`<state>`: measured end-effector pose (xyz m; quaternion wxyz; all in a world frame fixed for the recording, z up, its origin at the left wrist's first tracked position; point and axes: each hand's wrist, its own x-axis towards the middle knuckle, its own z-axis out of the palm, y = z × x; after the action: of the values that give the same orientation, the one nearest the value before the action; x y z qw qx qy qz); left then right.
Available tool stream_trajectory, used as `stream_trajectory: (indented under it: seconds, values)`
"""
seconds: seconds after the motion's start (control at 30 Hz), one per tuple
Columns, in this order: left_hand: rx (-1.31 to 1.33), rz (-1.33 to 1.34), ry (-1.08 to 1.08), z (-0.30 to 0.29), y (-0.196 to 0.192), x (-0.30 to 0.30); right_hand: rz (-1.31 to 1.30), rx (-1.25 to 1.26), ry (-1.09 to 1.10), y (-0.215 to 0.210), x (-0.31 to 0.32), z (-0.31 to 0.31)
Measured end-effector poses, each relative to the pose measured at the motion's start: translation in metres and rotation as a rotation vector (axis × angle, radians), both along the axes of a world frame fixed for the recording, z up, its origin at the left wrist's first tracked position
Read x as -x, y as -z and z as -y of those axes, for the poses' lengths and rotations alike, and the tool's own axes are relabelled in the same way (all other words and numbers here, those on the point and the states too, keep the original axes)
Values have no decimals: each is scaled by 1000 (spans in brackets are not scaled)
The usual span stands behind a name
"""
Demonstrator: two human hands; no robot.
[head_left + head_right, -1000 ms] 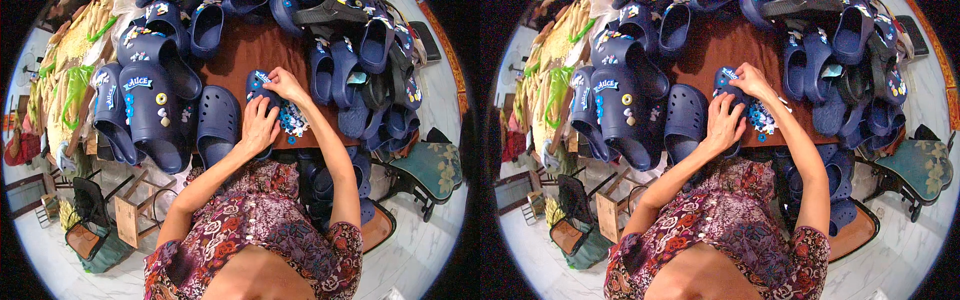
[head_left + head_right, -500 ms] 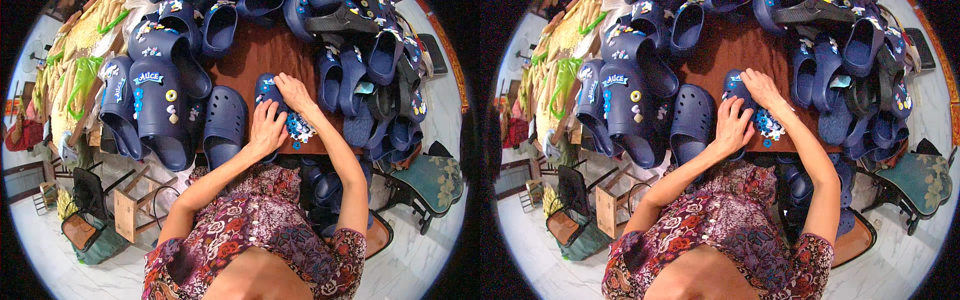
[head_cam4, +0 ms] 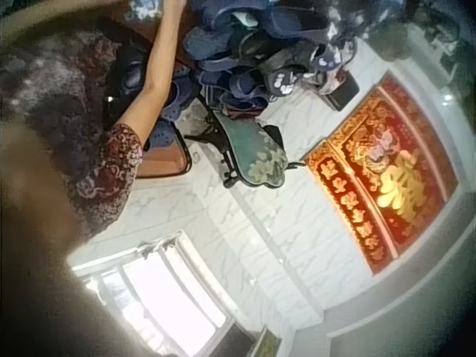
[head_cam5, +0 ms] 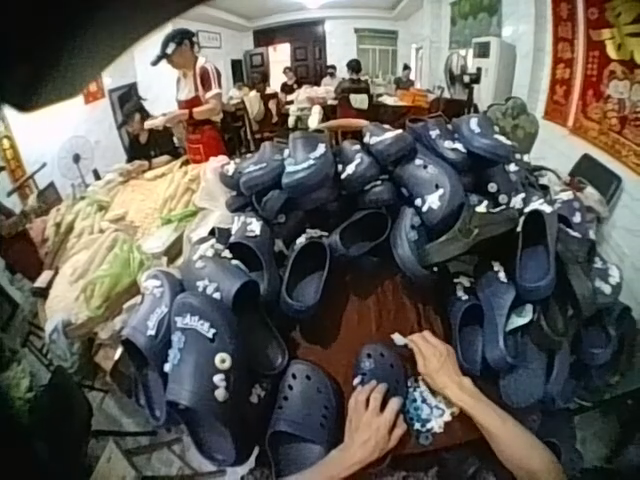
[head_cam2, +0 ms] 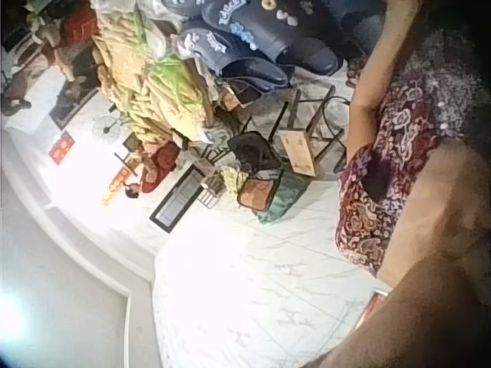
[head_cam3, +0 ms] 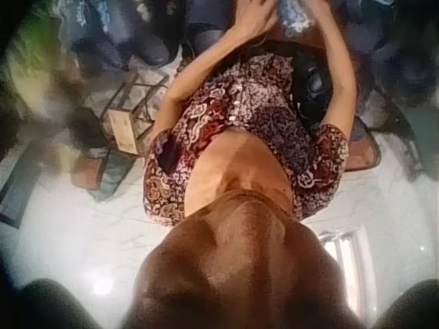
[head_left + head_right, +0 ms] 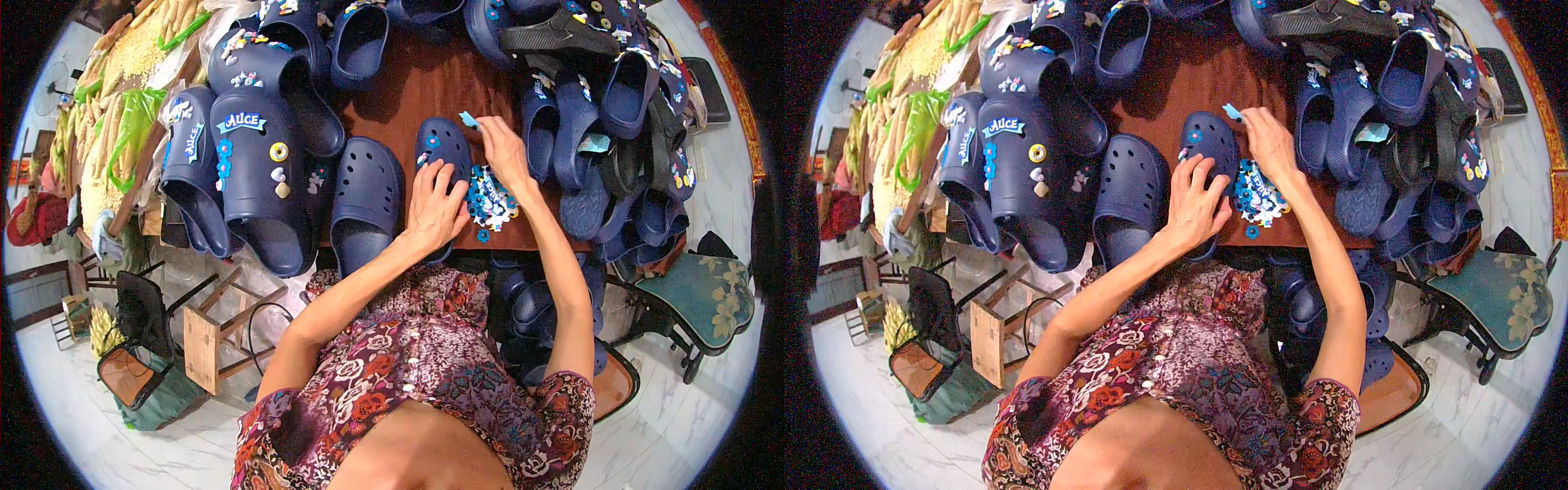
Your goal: Attaching decorative plastic charms to blue rubber clog shoes.
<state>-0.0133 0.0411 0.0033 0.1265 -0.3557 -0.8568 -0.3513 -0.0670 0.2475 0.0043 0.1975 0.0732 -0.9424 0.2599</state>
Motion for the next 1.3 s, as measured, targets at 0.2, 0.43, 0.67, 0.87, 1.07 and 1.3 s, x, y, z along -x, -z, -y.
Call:
stream_trajectory:
  seconds: [0.2,0.43,0.67,0.87,1.07,1.3]
  values:
    - [-4,19,19,3,-6,-2,157,-365,47,-22,-57,-20]
    - [-28,32,8,5,-11,-8,268,-84,85,-50,-38,7]
    - [8,-7,11,-4,3,-5,496,-207,31,-33,25,56]
    - [22,-17,0,-4,3,-5,447,-313,-66,-21,31,63]
    - [32,-16,-1,-4,2,-6,401,-541,-220,-18,41,67]
    - [40,-21,-11,-4,4,-7,367,-70,-117,-11,21,35]
